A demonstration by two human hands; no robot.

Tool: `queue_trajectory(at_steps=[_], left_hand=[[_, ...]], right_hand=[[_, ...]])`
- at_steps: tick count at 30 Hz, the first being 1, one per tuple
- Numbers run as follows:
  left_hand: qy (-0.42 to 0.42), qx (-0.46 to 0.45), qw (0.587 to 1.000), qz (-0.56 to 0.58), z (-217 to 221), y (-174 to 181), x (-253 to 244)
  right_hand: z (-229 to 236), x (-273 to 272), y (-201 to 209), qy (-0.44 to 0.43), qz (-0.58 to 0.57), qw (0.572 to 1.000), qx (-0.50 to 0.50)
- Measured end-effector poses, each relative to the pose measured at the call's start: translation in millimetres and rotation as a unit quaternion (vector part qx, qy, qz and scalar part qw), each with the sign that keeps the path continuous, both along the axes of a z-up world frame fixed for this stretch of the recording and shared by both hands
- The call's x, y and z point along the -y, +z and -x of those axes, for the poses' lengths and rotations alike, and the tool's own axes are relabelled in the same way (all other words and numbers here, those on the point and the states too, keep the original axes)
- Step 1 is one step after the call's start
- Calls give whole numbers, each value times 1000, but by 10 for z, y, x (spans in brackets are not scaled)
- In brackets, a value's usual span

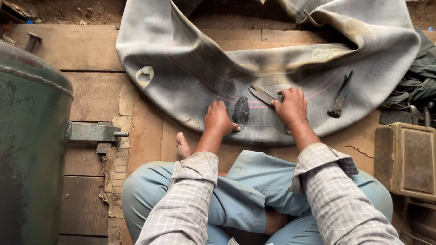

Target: The person sits on the ground repairing a large rubber tire inner tube. They apply liquid from a small container onto a marked spot, scrape and rough the rubber with a hand tool, pick at the patch area with scissors, and press and smooth the patch by hand.

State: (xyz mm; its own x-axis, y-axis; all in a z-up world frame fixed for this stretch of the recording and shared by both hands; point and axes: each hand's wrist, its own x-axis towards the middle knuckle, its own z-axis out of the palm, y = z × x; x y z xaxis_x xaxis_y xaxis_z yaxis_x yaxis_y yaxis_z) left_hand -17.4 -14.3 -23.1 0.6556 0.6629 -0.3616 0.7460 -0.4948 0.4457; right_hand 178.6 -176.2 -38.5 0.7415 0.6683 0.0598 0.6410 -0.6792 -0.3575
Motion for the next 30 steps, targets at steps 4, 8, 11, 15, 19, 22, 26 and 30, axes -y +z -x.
queue_trajectory(at_steps=[4,8,11,15,19,22,26,30], left_hand=[[-27,-33,999,-30,-21,42,65],[-116,-7,986,-120,17,158,144],[-151,31,980,-123,82,17,186],[-121,89,988,-21,166,-223,187],[-92,96,990,44,211,-224,144],[-94,77,990,77,216,-166,119],[-101,58,991,60,190,-76,126],[-99,29,992,74,189,-16,142]], right_hand=[[-58,-18,84,-4,69,993,-93],[-55,-10,140,36,128,983,-127],[28,42,237,46,162,978,-122],[-82,183,103,26,175,961,-210],[-42,223,-78,24,148,918,-367],[180,132,30,14,150,875,-460],[343,81,63,103,242,906,-331],[497,22,267,173,287,919,-207]])
